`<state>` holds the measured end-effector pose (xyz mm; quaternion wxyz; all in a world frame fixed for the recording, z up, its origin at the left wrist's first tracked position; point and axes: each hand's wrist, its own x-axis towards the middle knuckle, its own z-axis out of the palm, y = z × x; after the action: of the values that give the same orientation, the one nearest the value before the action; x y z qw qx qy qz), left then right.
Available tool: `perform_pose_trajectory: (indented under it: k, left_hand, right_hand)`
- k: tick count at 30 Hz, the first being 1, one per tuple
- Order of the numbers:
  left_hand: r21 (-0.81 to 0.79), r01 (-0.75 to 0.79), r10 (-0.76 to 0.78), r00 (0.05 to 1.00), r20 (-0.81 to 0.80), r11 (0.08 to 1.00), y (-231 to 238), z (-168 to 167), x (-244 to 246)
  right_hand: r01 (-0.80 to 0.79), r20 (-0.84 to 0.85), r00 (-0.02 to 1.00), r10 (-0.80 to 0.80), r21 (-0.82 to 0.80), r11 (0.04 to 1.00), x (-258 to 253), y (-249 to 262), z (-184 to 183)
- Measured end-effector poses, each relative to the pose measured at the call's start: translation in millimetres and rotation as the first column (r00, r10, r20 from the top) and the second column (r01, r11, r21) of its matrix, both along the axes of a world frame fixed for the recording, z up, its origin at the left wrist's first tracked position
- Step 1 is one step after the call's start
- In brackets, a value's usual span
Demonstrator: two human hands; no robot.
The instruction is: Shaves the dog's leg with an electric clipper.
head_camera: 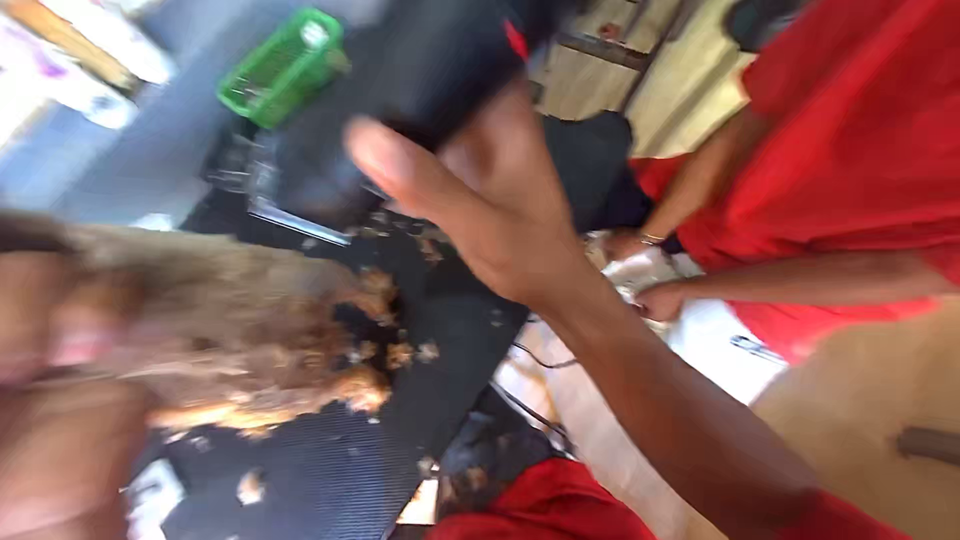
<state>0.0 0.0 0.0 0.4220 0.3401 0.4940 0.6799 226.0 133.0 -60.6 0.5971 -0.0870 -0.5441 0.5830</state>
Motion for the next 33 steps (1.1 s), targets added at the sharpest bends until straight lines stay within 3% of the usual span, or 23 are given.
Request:
perform_pose_trajectory:
  k: [2, 3, 8, 13, 19, 29, 33]
  left_hand:
    - [0.228, 0.099, -0.134, 0.981, 0.142, 0.969, 13, 3, -6]
    - [0.259, 0.112, -0.163, 0.970, 0.181, 0.959, 18, 8, -4]
    - [0.198, 0.071, -0.136, 0.933, 0.334, 0.978, 20, 16, 4]
    - [0.182, 0.060, -0.121, 0.931, 0.345, 0.981, 18, 16, 2]
    - [0.163, 0.051, -0.105, 0.933, 0.343, 0.985, 18, 15, 7]
    - [0.143, 0.052, -0.101, 0.927, 0.362, 0.988, 19, 16, 7]
    - [0.135, 0.063, -0.110, 0.921, 0.373, 0.989, 19, 14, 5]
  right_hand:
    - [-0.058, -0.082, 0.995, 0.055, -0.030, 0.998, -10, -16, -15]
    - [-0.081, -0.120, 0.990, 0.071, -0.076, 0.994, -18, -25, -22]
    - [0.008, -0.157, 0.987, -0.039, -0.194, 0.981, -51, -50, -37]
    - [0.053, -0.137, 0.989, -0.062, -0.066, 0.996, -61, -55, -30]
    - [0.064, -0.064, 0.996, -0.066, -0.026, 0.998, -61, -60, -27]
    - [-0.042, -0.071, 0.997, 0.042, -0.005, 0.999, -59, -59, -29]
    - [-0.179, -0.140, 0.974, 0.180, 0.020, 0.984, -54, -48, -30]
